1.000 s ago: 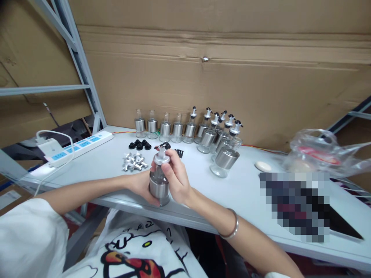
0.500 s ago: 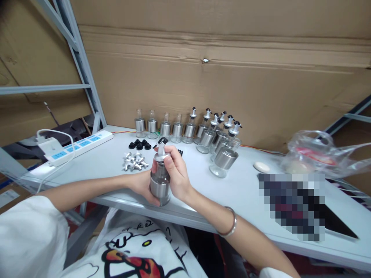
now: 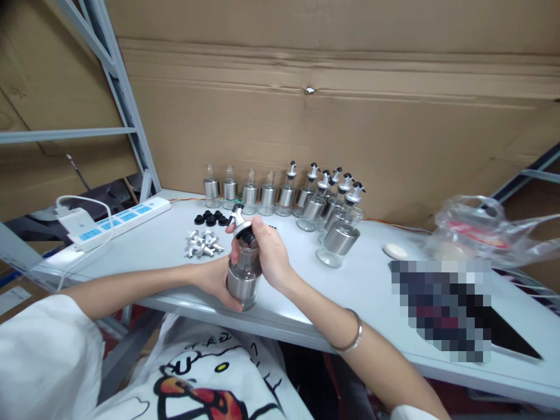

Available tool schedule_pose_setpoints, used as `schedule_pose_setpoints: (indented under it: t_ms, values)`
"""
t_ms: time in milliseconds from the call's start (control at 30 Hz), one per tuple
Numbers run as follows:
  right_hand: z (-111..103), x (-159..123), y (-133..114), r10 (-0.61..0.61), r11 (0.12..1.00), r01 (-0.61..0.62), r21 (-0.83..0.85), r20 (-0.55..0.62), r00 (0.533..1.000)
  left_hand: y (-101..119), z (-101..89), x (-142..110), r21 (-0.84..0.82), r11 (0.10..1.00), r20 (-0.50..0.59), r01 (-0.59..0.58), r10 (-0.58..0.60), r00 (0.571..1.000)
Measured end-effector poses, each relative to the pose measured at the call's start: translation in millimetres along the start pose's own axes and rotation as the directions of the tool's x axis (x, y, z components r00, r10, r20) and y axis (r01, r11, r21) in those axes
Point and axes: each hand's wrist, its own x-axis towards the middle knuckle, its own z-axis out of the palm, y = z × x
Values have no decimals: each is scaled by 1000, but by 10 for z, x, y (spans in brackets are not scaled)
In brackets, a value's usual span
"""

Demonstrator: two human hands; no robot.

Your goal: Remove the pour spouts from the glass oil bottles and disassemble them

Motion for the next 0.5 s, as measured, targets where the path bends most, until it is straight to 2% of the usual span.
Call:
schedule_pose_setpoints:
  t_ms: [267, 500]
  values:
    - [16, 29, 8, 63, 998, -61, 24, -70, 996, 19, -22, -14, 48, 998, 31, -31, 30, 999]
    - [18, 17, 16, 128, 989, -119, 82, -111, 986, -10, -16, -27, 55, 998, 40, 6, -8, 999]
